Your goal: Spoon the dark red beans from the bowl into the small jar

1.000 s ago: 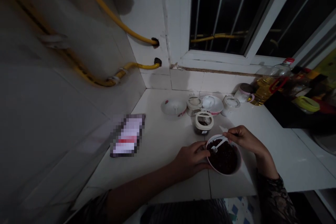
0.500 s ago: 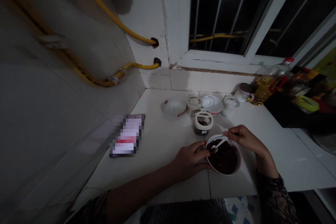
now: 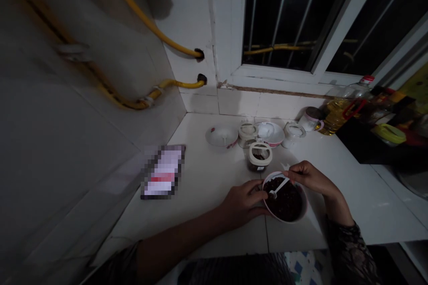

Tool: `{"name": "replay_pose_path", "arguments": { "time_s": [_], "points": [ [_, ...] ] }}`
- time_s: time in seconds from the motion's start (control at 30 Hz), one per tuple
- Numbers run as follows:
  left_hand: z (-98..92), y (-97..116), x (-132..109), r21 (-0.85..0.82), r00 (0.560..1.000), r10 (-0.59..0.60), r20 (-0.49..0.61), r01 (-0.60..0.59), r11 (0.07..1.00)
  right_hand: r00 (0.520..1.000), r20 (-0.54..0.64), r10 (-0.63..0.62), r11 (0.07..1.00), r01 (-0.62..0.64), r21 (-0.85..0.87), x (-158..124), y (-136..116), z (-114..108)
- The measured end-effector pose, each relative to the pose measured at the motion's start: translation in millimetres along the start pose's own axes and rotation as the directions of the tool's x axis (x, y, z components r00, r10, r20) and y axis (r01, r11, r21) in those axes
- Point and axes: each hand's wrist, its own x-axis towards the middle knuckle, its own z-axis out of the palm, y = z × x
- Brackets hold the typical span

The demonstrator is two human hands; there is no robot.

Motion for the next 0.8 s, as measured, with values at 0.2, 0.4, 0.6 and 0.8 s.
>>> {"name": "replay_pose_path", "arguments": {
  "time_s": [0.2,0.4,0.6,0.8],
  "points": [
    [0.8,0,-1,0.002,1.0,-0.002,-0.001,0.002,1.0,0.999,0.034,0.0,1.0,-0.001,0.025,0,6,-4],
    [1.6,-2,-1,-0.004,1.0,0.008,-0.004,-0.008,1.0,0.998,0.002,0.057,0.997,-0.057,0.054,-2,8,-10],
    [1.4,-1,0,-0.008,0.999,0.025,-0.034,-0.025,1.0,0.992,-0.073,0.1,0.993,-0.095,0.074,-1,5,-11],
    [0.6,0,0,-0.018,0.997,0.042,-0.06,-0.044,0.999,0.972,-0.121,0.2,0.955,-0.166,0.246,3,7,-10]
  ]
}}
